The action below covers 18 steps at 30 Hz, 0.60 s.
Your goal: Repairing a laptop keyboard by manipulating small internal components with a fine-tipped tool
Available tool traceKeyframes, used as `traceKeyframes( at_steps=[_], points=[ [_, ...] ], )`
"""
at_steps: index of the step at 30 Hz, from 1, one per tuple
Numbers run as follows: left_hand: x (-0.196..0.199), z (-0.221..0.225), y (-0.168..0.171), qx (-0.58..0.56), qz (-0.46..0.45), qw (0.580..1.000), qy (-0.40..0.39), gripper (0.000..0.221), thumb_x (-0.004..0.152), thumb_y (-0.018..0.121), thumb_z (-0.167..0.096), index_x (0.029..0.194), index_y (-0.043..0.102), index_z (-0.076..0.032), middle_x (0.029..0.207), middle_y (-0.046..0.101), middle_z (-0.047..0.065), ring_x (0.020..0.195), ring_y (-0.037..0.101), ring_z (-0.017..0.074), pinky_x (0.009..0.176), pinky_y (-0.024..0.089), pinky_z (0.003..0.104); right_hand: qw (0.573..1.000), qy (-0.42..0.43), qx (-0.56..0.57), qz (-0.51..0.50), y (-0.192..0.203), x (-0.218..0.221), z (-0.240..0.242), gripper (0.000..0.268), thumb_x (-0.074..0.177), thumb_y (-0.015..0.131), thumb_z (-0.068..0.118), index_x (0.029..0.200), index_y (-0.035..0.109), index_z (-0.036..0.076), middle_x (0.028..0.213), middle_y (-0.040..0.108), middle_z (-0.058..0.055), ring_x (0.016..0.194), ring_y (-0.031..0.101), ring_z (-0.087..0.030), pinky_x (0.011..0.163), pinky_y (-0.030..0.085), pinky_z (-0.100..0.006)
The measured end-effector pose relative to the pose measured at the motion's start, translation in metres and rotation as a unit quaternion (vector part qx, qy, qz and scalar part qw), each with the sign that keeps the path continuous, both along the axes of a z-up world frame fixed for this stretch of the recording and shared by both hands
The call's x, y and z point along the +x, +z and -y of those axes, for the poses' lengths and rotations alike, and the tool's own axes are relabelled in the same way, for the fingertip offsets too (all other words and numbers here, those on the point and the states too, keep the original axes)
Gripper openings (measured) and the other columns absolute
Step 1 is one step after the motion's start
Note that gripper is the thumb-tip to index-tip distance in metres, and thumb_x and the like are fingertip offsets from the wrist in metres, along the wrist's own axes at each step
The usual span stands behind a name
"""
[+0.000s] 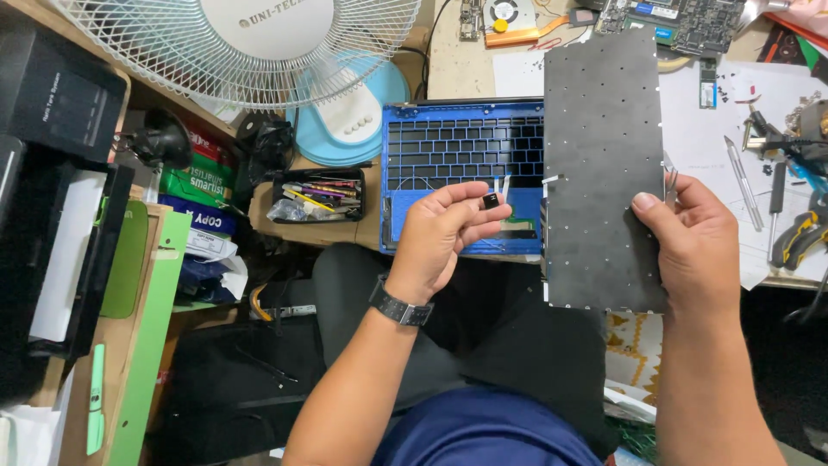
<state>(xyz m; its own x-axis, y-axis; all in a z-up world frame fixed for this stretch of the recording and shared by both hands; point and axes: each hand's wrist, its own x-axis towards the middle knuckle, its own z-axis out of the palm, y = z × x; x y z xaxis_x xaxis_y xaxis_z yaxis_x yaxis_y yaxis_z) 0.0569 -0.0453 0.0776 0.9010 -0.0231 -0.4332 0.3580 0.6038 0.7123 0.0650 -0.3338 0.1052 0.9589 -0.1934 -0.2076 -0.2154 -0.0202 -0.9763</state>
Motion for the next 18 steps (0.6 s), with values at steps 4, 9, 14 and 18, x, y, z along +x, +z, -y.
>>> traceKeyframes(
  at_steps=[4,9,14,18],
  points=[
    [0.003,0.004,-0.003,0.022,0.001,1.000,-0.002,0.029,0.104,0.073,0.000,0.132,0.074,0.010,0.119,0.082,0.029,0.116,0.086,0.0425,0.093,0.075,0.041,1.000,-0.003,-0.003,-0.006,-0.004,0.001,0.006,0.022,0.110,0.077,0.021,0.132,0.075,0.020,0.106,0.078,0.007,0.089,0.069,0.000,0.080,0.059,-0.019],
    [-0.001,0.010,-0.011,0.046,0.095,0.994,-0.006,0.017,0.104,0.083,-0.001,0.120,0.082,0.003,0.116,0.086,0.021,0.110,0.088,0.0324,0.093,0.076,0.032,1.000,-0.009,-0.006,0.009,-0.019,0.002,0.027,0.022,0.111,0.080,0.023,0.133,0.075,0.022,0.100,0.075,0.009,0.085,0.069,0.001,0.076,0.059,-0.018],
    [-0.014,0.014,-0.012,0.099,0.164,0.981,-0.022,0.020,0.098,0.088,-0.001,0.118,0.086,-0.005,0.127,0.088,0.018,0.119,0.088,0.0291,0.104,0.073,0.036,1.000,-0.006,0.002,0.017,-0.025,-0.003,0.036,0.024,0.112,0.078,0.022,0.135,0.074,0.020,0.108,0.078,0.008,0.092,0.071,0.000,0.086,0.061,-0.018],
    [-0.023,0.011,-0.006,0.159,0.208,0.965,-0.036,0.016,0.100,0.088,-0.003,0.116,0.086,-0.007,0.135,0.085,0.015,0.124,0.088,0.0304,0.111,0.073,0.036,1.000,-0.011,-0.010,0.010,-0.022,-0.005,0.030,0.024,0.111,0.077,0.020,0.135,0.074,0.018,0.113,0.078,0.006,0.097,0.072,-0.003,0.091,0.062,-0.020]
  ],
)
